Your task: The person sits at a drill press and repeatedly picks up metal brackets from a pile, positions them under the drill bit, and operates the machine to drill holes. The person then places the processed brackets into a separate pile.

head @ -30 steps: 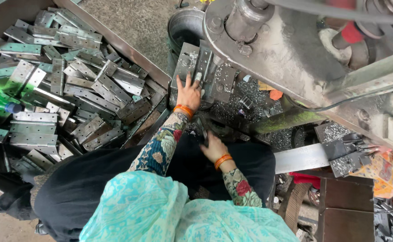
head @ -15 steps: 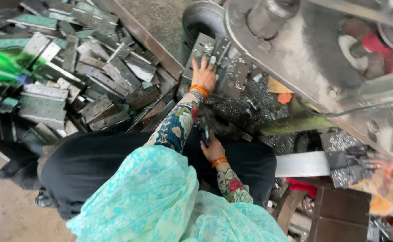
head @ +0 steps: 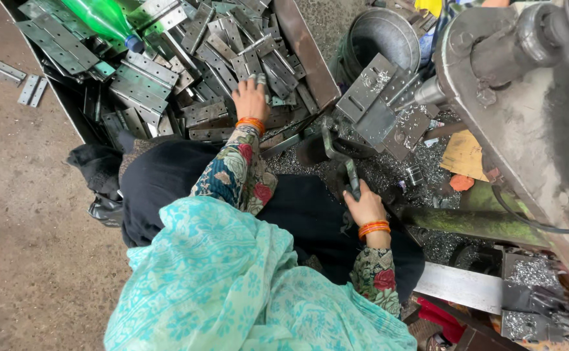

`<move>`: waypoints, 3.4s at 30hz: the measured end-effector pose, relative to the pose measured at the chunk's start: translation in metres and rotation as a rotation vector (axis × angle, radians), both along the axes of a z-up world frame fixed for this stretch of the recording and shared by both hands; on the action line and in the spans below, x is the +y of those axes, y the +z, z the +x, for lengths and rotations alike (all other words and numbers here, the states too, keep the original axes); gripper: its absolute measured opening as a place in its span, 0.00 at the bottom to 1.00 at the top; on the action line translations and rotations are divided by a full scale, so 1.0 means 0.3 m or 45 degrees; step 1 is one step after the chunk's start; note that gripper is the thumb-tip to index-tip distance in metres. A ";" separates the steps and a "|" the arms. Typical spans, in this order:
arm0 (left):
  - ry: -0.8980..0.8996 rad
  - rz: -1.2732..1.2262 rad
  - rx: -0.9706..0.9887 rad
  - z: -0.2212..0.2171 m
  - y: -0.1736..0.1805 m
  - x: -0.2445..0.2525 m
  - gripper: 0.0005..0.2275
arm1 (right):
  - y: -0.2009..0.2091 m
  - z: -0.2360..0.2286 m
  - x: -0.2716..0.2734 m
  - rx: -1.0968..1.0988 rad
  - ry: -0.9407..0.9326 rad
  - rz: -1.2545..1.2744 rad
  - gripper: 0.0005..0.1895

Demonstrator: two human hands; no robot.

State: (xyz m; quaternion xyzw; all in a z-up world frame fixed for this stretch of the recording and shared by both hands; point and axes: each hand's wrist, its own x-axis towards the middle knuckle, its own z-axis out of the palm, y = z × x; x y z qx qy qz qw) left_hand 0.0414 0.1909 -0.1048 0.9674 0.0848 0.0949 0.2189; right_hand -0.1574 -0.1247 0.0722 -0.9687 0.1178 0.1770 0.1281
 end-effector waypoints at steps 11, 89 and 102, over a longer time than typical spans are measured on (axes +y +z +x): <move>-0.851 0.815 0.161 0.285 -0.136 0.032 0.14 | -0.066 0.004 -0.034 -0.056 0.010 0.049 0.37; -0.858 0.317 -0.307 0.002 0.305 -0.787 0.14 | -0.282 -0.062 -0.090 -0.138 -0.044 0.126 0.42; -0.884 0.309 -0.194 -0.001 0.279 -0.850 0.14 | -0.330 -0.156 -0.040 -0.169 -0.220 0.239 0.41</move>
